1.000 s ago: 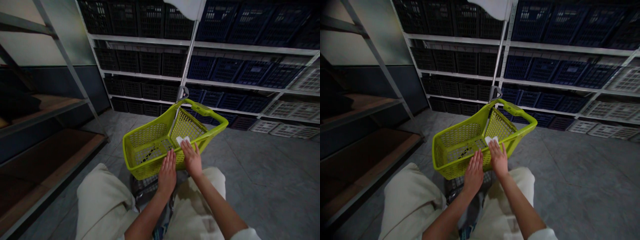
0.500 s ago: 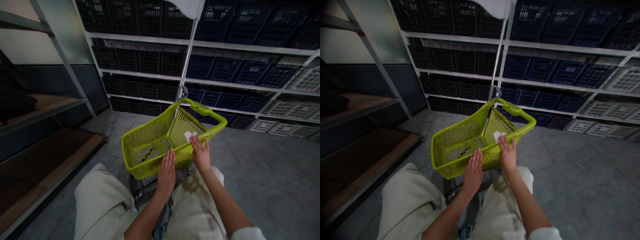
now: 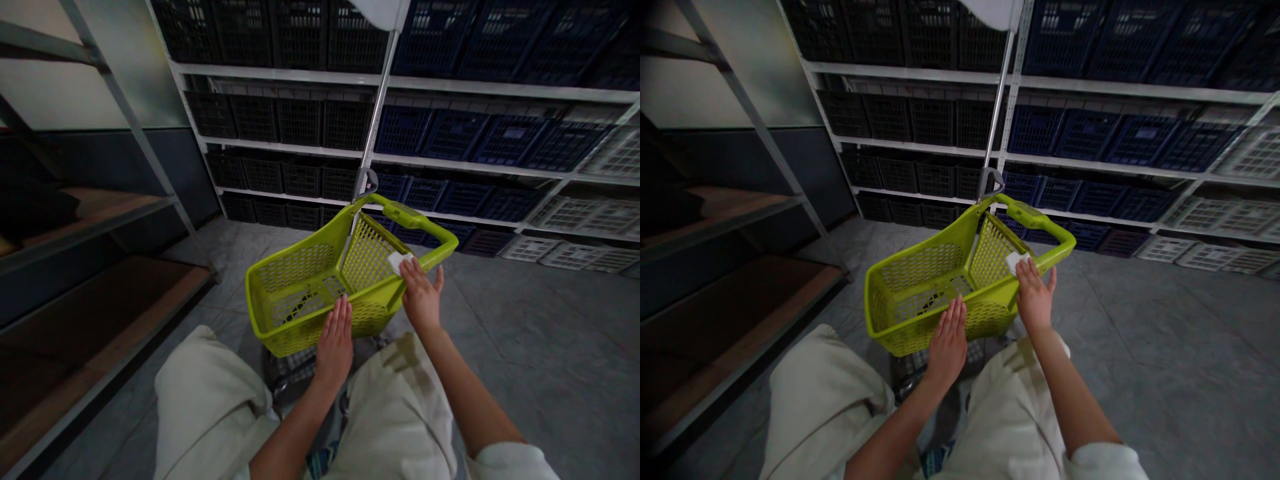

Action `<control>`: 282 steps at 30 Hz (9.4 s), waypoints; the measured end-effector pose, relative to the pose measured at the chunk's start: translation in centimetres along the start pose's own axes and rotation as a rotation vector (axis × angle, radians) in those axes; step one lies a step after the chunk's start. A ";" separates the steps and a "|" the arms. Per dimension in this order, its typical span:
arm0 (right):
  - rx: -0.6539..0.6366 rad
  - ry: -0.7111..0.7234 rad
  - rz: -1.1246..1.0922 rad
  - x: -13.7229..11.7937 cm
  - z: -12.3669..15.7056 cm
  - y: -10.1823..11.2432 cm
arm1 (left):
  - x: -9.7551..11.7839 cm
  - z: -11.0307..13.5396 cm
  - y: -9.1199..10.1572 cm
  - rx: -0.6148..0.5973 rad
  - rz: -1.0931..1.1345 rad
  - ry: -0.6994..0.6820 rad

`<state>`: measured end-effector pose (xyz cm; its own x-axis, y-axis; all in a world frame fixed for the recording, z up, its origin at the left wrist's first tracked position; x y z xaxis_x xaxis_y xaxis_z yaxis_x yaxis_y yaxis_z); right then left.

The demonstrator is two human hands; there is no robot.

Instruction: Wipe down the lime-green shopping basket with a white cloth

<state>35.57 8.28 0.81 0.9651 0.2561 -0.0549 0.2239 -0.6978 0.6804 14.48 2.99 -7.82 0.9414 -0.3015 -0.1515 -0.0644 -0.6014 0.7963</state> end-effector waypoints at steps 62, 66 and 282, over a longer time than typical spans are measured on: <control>-0.180 0.217 -0.270 -10.4 3.8 -3.2 | -0.2 0.2 -0.2 -0.021 0.038 0.022; -0.164 0.256 -0.168 -3.7 1.4 -1.1 | -0.5 0.2 0.2 -0.049 0.028 -0.006; -0.088 0.288 -0.186 -9.1 -6.1 -2.2 | -6.7 -6.9 2.8 -0.029 0.415 -0.068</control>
<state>25.42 11.56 4.22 0.8282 0.5602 0.0160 0.3677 -0.5646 0.7389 10.30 8.41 -0.59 0.8137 -0.5621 0.1478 -0.4230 -0.3985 0.8138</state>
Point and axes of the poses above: each hand's wrist, its own z-axis away from the middle knuckle, its own y-axis out of the back of the hand, x = y × z, the point moved 3 cm from there along -z, towards the middle knuckle, and after that the axes turned 8 degrees about -z, right-handed, at the moved point
